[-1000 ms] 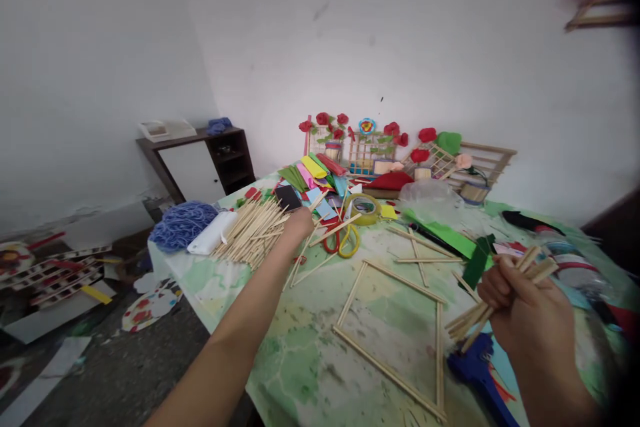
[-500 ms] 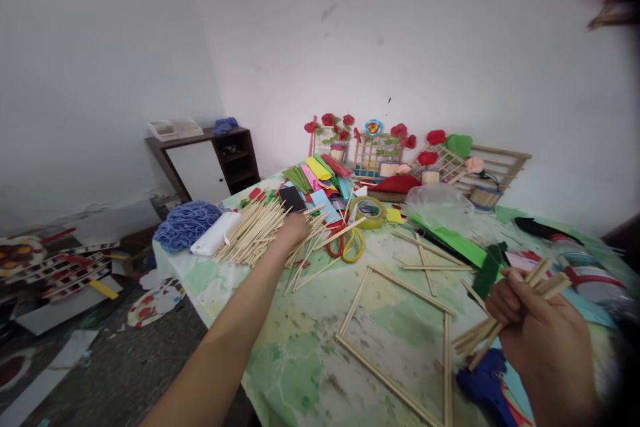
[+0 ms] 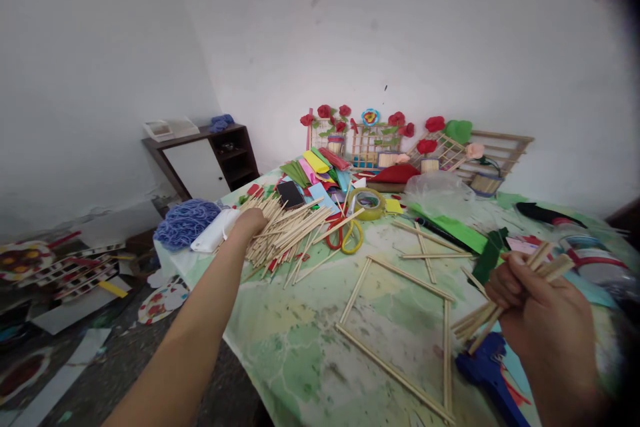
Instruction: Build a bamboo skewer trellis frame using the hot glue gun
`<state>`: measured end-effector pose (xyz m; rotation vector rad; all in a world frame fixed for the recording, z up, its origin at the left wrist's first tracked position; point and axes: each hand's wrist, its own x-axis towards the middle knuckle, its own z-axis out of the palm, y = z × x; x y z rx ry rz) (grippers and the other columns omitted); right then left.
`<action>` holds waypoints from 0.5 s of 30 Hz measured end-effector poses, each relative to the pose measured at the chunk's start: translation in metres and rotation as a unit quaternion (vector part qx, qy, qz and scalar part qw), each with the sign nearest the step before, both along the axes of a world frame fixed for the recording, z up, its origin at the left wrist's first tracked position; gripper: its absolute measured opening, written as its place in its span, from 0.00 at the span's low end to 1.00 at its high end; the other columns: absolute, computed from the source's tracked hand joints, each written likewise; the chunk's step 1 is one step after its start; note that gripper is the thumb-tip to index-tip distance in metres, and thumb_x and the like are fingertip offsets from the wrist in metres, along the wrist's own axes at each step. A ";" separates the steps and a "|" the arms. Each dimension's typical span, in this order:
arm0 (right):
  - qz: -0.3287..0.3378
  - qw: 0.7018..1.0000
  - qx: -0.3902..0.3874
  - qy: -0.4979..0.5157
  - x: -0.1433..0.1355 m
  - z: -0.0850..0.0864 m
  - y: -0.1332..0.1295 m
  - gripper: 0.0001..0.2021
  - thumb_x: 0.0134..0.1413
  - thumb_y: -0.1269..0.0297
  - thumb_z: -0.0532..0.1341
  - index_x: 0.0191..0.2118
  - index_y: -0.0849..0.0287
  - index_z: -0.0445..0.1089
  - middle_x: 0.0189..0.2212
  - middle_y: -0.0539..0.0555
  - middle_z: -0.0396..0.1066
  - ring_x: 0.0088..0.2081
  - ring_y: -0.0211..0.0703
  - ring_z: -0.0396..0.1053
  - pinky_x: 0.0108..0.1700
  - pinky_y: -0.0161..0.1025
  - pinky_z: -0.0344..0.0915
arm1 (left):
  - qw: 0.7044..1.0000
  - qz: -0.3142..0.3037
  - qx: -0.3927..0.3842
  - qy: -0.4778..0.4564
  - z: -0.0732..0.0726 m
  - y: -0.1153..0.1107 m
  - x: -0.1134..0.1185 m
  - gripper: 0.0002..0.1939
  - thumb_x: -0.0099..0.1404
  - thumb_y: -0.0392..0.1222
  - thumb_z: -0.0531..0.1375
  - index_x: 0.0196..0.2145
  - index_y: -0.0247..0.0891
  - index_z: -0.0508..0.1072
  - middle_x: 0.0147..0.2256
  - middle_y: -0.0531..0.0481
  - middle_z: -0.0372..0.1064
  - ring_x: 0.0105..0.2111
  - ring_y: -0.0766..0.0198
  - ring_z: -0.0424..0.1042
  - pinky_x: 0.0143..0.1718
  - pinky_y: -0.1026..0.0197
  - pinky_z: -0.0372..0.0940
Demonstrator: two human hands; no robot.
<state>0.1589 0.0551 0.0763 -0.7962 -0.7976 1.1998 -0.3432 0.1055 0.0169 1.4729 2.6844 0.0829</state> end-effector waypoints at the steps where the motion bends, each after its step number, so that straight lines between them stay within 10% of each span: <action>1: 0.002 1.000 0.002 0.000 0.000 0.000 0.000 0.10 0.45 0.66 0.67 0.26 0.58 0.63 0.14 0.42 0.50 0.15 0.28 0.45 0.14 0.28 0.44 | 1.000 0.001 -0.008 -0.003 0.000 0.001 -0.001 0.17 0.58 0.46 0.58 0.38 0.29 0.75 0.44 0.31 0.72 0.47 0.46 0.70 0.45 0.56 0.63; 15: -0.003 1.000 0.016 -0.011 0.000 0.004 -0.002 0.11 0.44 0.66 0.68 0.26 0.58 0.63 0.14 0.42 0.50 0.15 0.28 0.45 0.14 0.28 0.44 | 0.998 0.011 0.038 -0.050 -0.003 -0.004 0.006 0.15 0.66 0.43 0.55 0.48 0.32 0.68 0.48 0.41 0.67 0.46 0.57 0.68 0.46 0.51 0.65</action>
